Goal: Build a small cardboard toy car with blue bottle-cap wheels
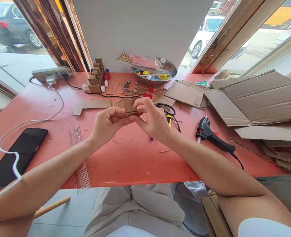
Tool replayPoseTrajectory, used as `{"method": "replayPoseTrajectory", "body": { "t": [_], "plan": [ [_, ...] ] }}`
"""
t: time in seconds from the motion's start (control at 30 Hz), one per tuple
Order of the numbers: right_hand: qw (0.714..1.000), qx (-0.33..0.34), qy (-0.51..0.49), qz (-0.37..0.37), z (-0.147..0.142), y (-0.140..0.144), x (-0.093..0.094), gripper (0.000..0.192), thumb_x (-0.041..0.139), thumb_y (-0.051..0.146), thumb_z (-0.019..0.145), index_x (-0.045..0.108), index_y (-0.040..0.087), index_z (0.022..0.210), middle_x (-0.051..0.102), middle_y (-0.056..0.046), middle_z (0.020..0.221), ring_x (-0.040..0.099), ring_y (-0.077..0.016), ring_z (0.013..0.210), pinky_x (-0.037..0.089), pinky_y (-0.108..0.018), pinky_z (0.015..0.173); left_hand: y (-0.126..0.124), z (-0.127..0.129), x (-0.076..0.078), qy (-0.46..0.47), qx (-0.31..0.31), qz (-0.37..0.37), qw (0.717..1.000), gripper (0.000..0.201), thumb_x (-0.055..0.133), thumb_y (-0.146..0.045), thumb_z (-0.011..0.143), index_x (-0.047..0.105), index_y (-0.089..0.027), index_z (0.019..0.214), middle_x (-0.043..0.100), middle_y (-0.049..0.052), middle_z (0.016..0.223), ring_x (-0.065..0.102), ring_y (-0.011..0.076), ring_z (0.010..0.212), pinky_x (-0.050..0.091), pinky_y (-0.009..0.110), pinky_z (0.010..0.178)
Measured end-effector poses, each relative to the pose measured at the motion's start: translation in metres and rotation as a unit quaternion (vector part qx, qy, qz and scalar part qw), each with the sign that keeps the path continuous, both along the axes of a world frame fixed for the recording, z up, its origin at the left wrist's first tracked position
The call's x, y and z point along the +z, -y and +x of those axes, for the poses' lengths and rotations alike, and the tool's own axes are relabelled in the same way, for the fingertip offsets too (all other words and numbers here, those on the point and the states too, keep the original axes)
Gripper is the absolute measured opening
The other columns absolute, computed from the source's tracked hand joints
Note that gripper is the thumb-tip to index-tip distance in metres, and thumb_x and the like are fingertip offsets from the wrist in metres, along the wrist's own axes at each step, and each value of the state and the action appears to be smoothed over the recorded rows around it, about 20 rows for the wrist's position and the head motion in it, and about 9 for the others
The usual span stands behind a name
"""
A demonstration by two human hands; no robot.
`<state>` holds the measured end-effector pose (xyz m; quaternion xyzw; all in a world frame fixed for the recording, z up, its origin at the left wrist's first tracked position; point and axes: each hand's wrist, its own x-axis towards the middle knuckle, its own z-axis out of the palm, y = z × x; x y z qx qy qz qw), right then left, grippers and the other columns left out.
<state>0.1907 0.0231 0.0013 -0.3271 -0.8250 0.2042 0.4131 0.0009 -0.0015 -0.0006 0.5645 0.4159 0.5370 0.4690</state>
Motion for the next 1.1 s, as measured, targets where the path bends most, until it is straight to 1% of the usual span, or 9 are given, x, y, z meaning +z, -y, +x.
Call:
{"method": "replayPoseTrajectory", "body": {
  "t": [0.1, 0.17, 0.27, 0.37, 0.5, 0.6, 0.7, 0.83, 1.1],
  "plan": [
    [0.997, -0.009, -0.042, -0.070, -0.001, -0.001, 0.004, 0.035, 0.076, 0.046, 0.094, 0.054, 0.028, 0.115, 0.074, 0.003, 0.080, 0.073, -0.0204, 0.076, 0.057, -0.036, 0.079, 0.000, 0.000, 0.001, 0.006, -0.001, -0.016, 1.000, 0.041, 0.101, -0.047, 0.058, 0.074, -0.021, 0.075, 0.082, 0.004, 0.074, 0.082, 0.0250, 0.071, 0.071, 0.037, 0.070],
    [0.990, -0.001, -0.070, -0.124, -0.001, -0.003, 0.006, 0.043, 0.077, 0.056, 0.092, 0.053, 0.027, 0.113, 0.072, 0.004, 0.074, 0.071, -0.0192, 0.070, 0.056, -0.034, 0.074, 0.000, 0.000, 0.001, 0.012, -0.004, -0.023, 1.000, 0.040, 0.100, -0.045, 0.058, 0.074, -0.020, 0.076, 0.082, 0.005, 0.075, 0.082, 0.0259, 0.072, 0.071, 0.037, 0.069],
    [0.977, 0.039, -0.082, -0.191, -0.003, -0.005, 0.007, 0.046, 0.074, 0.067, 0.091, 0.057, 0.024, 0.098, 0.069, 0.003, 0.070, 0.067, -0.0160, 0.064, 0.052, -0.030, 0.065, -0.001, -0.001, 0.002, 0.012, -0.013, -0.027, 0.999, 0.036, 0.097, -0.042, 0.061, 0.075, -0.020, 0.079, 0.082, 0.006, 0.077, 0.083, 0.0276, 0.076, 0.070, 0.037, 0.069],
    [0.968, 0.073, -0.081, -0.225, -0.005, -0.005, 0.008, 0.051, 0.071, 0.071, 0.091, 0.058, 0.023, 0.081, 0.066, 0.000, 0.072, 0.064, -0.0144, 0.066, 0.052, -0.029, 0.063, -0.002, -0.003, 0.002, -0.004, -0.024, -0.027, 0.999, 0.035, 0.095, -0.044, 0.065, 0.074, -0.019, 0.079, 0.082, 0.006, 0.076, 0.083, 0.0265, 0.074, 0.069, 0.034, 0.066],
    [0.961, 0.098, -0.096, -0.242, -0.007, -0.003, 0.009, 0.046, 0.073, 0.065, 0.090, 0.058, 0.022, 0.078, 0.062, 0.001, 0.072, 0.058, -0.0126, 0.065, 0.053, -0.028, 0.062, -0.002, -0.003, 0.004, -0.019, -0.054, -0.011, 0.998, 0.037, 0.091, -0.052, 0.072, 0.074, -0.020, 0.079, 0.080, 0.006, 0.073, 0.082, 0.0255, 0.071, 0.069, 0.033, 0.064],
    [0.954, 0.109, -0.107, -0.256, -0.008, -0.002, 0.008, 0.045, 0.075, 0.063, 0.089, 0.058, 0.023, 0.078, 0.062, 0.002, 0.073, 0.058, -0.0125, 0.065, 0.055, -0.028, 0.062, -0.001, -0.002, 0.005, -0.015, -0.061, -0.007, 0.998, 0.037, 0.089, -0.054, 0.074, 0.071, -0.021, 0.076, 0.079, 0.004, 0.072, 0.082, 0.0260, 0.068, 0.070, 0.036, 0.062],
    [0.949, 0.105, -0.126, -0.268, -0.009, -0.001, 0.005, 0.041, 0.075, 0.060, 0.089, 0.060, 0.023, 0.084, 0.066, 0.001, 0.076, 0.061, -0.0125, 0.066, 0.057, -0.028, 0.064, -0.001, -0.003, 0.006, -0.009, -0.046, -0.012, 0.999, 0.035, 0.088, -0.051, 0.073, 0.067, -0.022, 0.072, 0.077, 0.003, 0.068, 0.081, 0.0257, 0.066, 0.070, 0.035, 0.058],
    [0.947, 0.109, -0.139, -0.269, -0.010, 0.000, 0.003, 0.031, 0.075, 0.050, 0.088, 0.061, 0.023, 0.095, 0.069, 0.002, 0.078, 0.063, -0.0116, 0.066, 0.056, -0.027, 0.064, -0.003, -0.004, 0.005, -0.002, -0.042, -0.011, 0.999, 0.030, 0.085, -0.046, 0.073, 0.066, -0.023, 0.072, 0.077, 0.002, 0.066, 0.078, 0.0232, 0.061, 0.067, 0.031, 0.053],
    [0.937, 0.127, -0.153, -0.286, -0.011, 0.000, 0.002, 0.023, 0.071, 0.040, 0.085, 0.058, 0.023, 0.092, 0.065, 0.003, 0.076, 0.060, -0.0110, 0.064, 0.055, -0.026, 0.061, -0.002, -0.002, 0.006, -0.001, -0.049, -0.009, 0.999, 0.022, 0.081, -0.039, 0.071, 0.066, -0.023, 0.069, 0.074, 0.001, 0.064, 0.075, 0.0204, 0.056, 0.061, 0.027, 0.046]
  ]
}}
